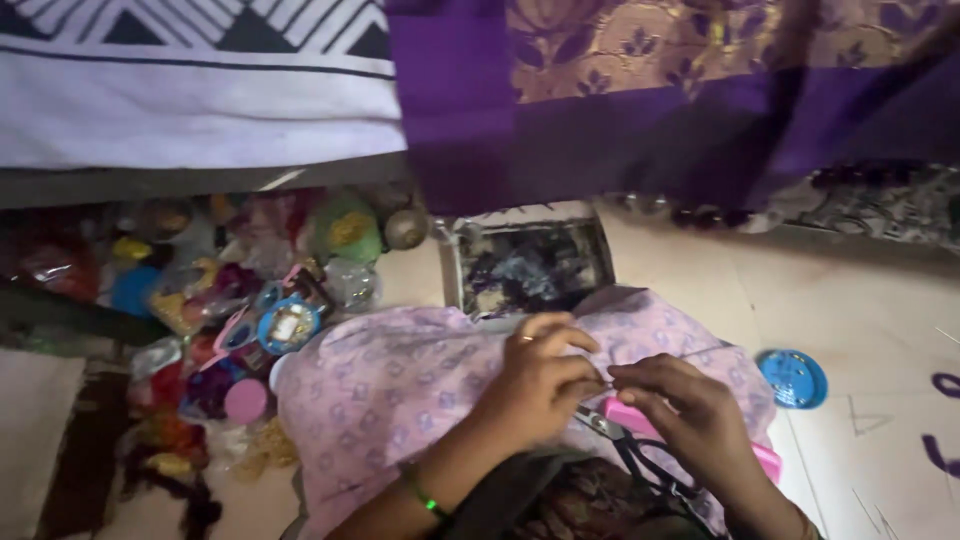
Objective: Sewing and trimming decorative purple tassels onto the edge of a purple and gold fabric.
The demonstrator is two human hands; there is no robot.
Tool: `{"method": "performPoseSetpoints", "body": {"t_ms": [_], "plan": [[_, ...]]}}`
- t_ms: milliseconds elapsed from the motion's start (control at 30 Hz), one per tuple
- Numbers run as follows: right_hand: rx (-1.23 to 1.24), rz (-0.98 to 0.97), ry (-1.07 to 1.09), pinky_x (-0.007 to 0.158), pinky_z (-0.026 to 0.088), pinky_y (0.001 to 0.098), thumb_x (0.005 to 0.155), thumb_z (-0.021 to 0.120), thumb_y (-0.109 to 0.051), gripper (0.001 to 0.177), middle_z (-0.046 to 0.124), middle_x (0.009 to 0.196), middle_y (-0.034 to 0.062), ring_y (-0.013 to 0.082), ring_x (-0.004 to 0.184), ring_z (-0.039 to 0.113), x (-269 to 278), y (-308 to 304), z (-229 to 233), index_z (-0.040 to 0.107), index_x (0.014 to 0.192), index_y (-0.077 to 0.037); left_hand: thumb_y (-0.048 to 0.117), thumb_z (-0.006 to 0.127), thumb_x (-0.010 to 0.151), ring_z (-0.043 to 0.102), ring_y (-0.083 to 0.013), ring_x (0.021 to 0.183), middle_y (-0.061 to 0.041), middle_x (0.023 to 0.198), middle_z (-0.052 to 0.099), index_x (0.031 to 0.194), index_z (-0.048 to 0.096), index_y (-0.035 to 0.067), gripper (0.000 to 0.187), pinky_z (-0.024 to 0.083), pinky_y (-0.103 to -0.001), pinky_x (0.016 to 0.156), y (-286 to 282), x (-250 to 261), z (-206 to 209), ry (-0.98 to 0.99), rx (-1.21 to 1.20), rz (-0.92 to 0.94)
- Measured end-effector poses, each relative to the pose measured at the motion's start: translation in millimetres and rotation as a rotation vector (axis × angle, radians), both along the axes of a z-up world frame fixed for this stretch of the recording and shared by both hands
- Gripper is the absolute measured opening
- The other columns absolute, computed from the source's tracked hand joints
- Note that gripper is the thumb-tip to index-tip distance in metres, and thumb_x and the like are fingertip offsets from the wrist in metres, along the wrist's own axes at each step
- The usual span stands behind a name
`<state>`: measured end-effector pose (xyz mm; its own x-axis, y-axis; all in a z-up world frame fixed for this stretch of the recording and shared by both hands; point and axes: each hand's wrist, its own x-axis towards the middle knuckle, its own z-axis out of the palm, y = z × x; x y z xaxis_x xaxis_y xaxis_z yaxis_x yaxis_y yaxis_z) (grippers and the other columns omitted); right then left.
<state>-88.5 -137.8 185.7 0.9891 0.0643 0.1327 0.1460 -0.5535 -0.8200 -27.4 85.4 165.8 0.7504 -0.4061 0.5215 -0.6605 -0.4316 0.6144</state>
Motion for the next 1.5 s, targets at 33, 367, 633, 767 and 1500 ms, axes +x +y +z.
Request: {"method": "performPoseSetpoints", "body": {"t_ms": [33,367,633,767,1500], "plan": [[0.035,0.024,-0.025,0.077,0.057,0.0295,0.082,0.076,-0.010,0.020,0.080,0.099,0.0078,0.0178,0.089,0.074,4.5,2.7,2.6,0.080,0.101,-0.004,0.019,0.080,0.082,0.053,-0.0323,0.129,-0.002,0.116,0.072,0.089,0.076,0.014,0.009,0.039,-0.046,0.110,-1.5,-2.1,0.6,0.038,-0.018,-0.080],[0.610,-0.064,-0.017,0.064,0.061,0.0341,0.101,0.057,-0.010,0.010,0.074,0.095,0.0153,0.0264,0.080,0.074,16.5,4.9,21.5,0.061,0.107,-0.003,0.020,0.065,0.101,0.065,-0.0351,0.084,-0.017,0.085,0.062,0.090,0.064,0.002,0.021,0.050,-0.048,0.077,-18.9,-9.9,-11.8,0.374,-0.115,-0.384],[0.959,-0.158,-0.355,0.075,0.063,0.0397,0.129,0.046,-0.017,0.021,0.067,0.092,0.0157,0.0282,0.081,0.071,17.7,-81.7,40.8,0.050,0.114,-0.003,0.018,0.065,0.101,0.062,-0.0282,0.075,-0.012,0.076,0.064,0.089,0.066,0.004,0.018,0.049,-0.047,0.086,-10.9,29.7,-69.0,0.194,0.100,-0.318],[0.678,-0.353,-0.424,0.069,0.061,0.0368,0.131,0.047,-0.015,0.023,0.067,0.091,0.0149,0.0263,0.075,0.071,25.7,-63.1,61.0,0.052,0.114,-0.001,0.015,0.076,0.090,0.060,-0.0268,0.112,-0.006,0.118,0.061,0.114,0.059,0.003,0.032,0.050,-0.041,0.094,-9.1,69.9,-20.1,0.348,-0.280,-0.146],[-0.108,-0.166,-0.366,0.070,0.058,0.0280,0.093,0.067,0.008,0.023,0.073,0.099,0.0075,0.0156,0.088,0.073,80.9,6.1,86.4,0.074,0.112,-0.003,0.007,0.073,0.095,0.071,-0.0115,0.091,-0.008,0.102,0.077,0.107,0.075,-0.002,0.016,0.058,-0.027,0.087,-43.0,79.6,42.9,0.915,-0.943,-0.191]]}}
